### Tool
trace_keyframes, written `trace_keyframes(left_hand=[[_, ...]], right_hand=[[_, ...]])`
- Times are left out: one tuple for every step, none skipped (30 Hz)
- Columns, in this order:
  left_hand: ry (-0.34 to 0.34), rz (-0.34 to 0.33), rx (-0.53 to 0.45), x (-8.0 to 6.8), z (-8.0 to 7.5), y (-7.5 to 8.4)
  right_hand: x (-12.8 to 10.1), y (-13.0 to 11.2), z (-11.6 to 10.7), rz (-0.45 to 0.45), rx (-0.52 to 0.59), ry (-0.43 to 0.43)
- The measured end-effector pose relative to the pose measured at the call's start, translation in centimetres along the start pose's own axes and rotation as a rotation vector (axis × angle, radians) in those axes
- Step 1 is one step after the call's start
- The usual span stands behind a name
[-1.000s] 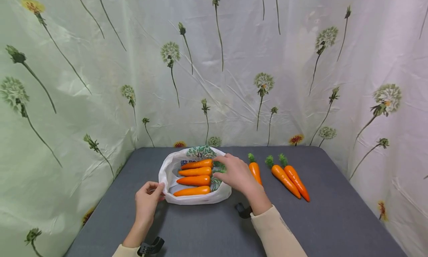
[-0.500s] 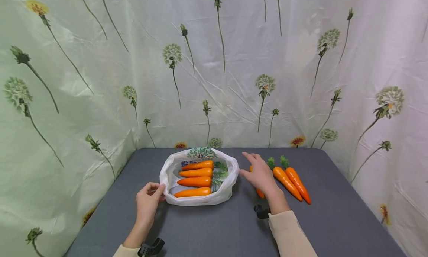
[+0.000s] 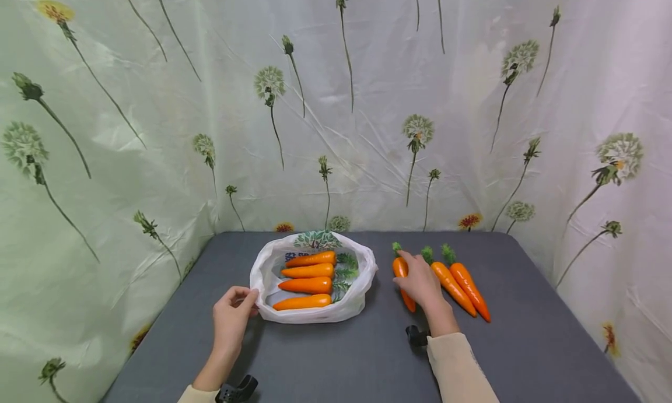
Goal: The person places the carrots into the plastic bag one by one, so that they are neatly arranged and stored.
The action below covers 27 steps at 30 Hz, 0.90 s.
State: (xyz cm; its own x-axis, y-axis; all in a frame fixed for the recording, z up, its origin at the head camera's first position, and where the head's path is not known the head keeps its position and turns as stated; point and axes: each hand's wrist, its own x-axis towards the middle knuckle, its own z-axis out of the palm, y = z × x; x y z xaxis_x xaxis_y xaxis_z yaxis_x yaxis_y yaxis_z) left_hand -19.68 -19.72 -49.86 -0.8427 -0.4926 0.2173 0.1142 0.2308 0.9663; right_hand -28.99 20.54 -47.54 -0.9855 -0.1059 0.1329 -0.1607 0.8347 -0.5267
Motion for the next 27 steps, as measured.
trace_keyframes(left_hand=[[-0.001, 0.001, -0.001, 0.0, 0.1, 0.0], [-0.003, 0.000, -0.005, 0.1, 0.1, 0.0], [-0.006, -0.001, -0.009, 0.1, 0.2, 0.1], [-0.010, -0.002, -0.013, 0.1, 0.3, 0.1], [-0.015, -0.004, -0.017, 0.1, 0.4, 0.1], [-0.019, -0.008, -0.020, 0.1, 0.4, 0.1], [-0.021, -0.011, -0.024, 0.1, 0.5, 0.1], [-0.021, -0.015, -0.028, 0.1, 0.5, 0.1], [-0.021, -0.017, -0.030, 0.1, 0.5, 0.1], [-0.021, -0.017, -0.030, 0.0, 0.5, 0.1], [-0.020, -0.016, -0.028, 0.0, 0.5, 0.1], [-0.020, -0.015, -0.026, 0.0, 0.5, 0.1], [-0.020, -0.013, -0.023, 0.0, 0.5, 0.0], [-0.020, -0.013, -0.022, -0.1, 0.4, 0.0], [-0.020, -0.013, -0.019, -0.1, 0.4, 0.0], [-0.019, -0.013, -0.017, -0.1, 0.3, 0.0], [-0.019, -0.014, -0.016, -0.1, 0.3, 0.0], [-0.019, -0.012, -0.018, -0.1, 0.2, -0.1], [-0.018, -0.011, -0.018, -0.1, 0.1, -0.1], [-0.017, -0.007, -0.022, -0.1, 0.1, -0.1], [-0.016, -0.005, -0.022, 0.0, 0.0, -0.2], [-0.016, -0.002, -0.022, 0.0, 0.0, -0.2], [-0.017, -0.001, -0.023, 0.0, 0.0, -0.2], [-0.018, -0.001, -0.022, 0.1, 0.0, -0.2], [-0.017, -0.004, -0.022, 0.1, -0.1, -0.2], [-0.017, -0.006, -0.022, 0.1, -0.1, -0.2], [-0.017, -0.009, -0.019, 0.1, -0.1, -0.2]], right_hand=[[0.1, 0.2, 0.0, 0.006, -0.003, -0.007], [0.2, 0.3, -0.1, 0.006, 0.001, -0.013], [0.2, 0.5, -0.2, 0.009, 0.006, -0.020], [0.3, 0.7, -0.3, 0.009, 0.006, -0.029], [0.3, 0.8, -0.4, 0.010, 0.007, -0.035], [0.4, 1.0, -0.4, 0.018, 0.011, -0.043], [0.4, 1.1, -0.5, 0.021, 0.013, -0.052], [0.3, 1.2, -0.5, 0.020, 0.011, -0.061], [0.4, 1.3, -0.5, 0.022, 0.008, -0.070], [0.3, 1.3, -0.5, 0.024, 0.009, -0.077], [0.3, 1.4, -0.4, 0.029, 0.013, -0.083], [0.3, 1.4, -0.3, 0.033, 0.015, -0.088], [0.3, 1.4, -0.3, 0.038, 0.020, -0.093], [0.2, 1.4, -0.2, 0.046, 0.026, -0.097], [0.2, 1.3, -0.1, 0.054, 0.030, -0.099], [0.1, 1.3, -0.1, 0.058, 0.027, -0.102], [0.0, 1.2, 0.0, 0.060, 0.021, -0.104], [-0.1, 1.0, 0.0, 0.061, 0.015, -0.107], [-0.1, 0.9, 0.0, 0.062, 0.009, -0.109], [-0.1, 0.7, 0.0, 0.062, 0.001, -0.111], [-0.1, 0.6, 0.0, 0.059, -0.008, -0.112], [-0.2, 0.5, 0.0, 0.062, -0.014, -0.116], [-0.2, 0.4, -0.1, 0.068, -0.016, -0.120], [-0.2, 0.3, -0.1, 0.072, -0.019, -0.124], [-0.3, 0.3, -0.2, 0.079, -0.020, -0.129], [-0.3, 0.2, -0.2, 0.085, -0.020, -0.135], [-0.3, 0.2, -0.3, 0.090, -0.022, -0.141]])
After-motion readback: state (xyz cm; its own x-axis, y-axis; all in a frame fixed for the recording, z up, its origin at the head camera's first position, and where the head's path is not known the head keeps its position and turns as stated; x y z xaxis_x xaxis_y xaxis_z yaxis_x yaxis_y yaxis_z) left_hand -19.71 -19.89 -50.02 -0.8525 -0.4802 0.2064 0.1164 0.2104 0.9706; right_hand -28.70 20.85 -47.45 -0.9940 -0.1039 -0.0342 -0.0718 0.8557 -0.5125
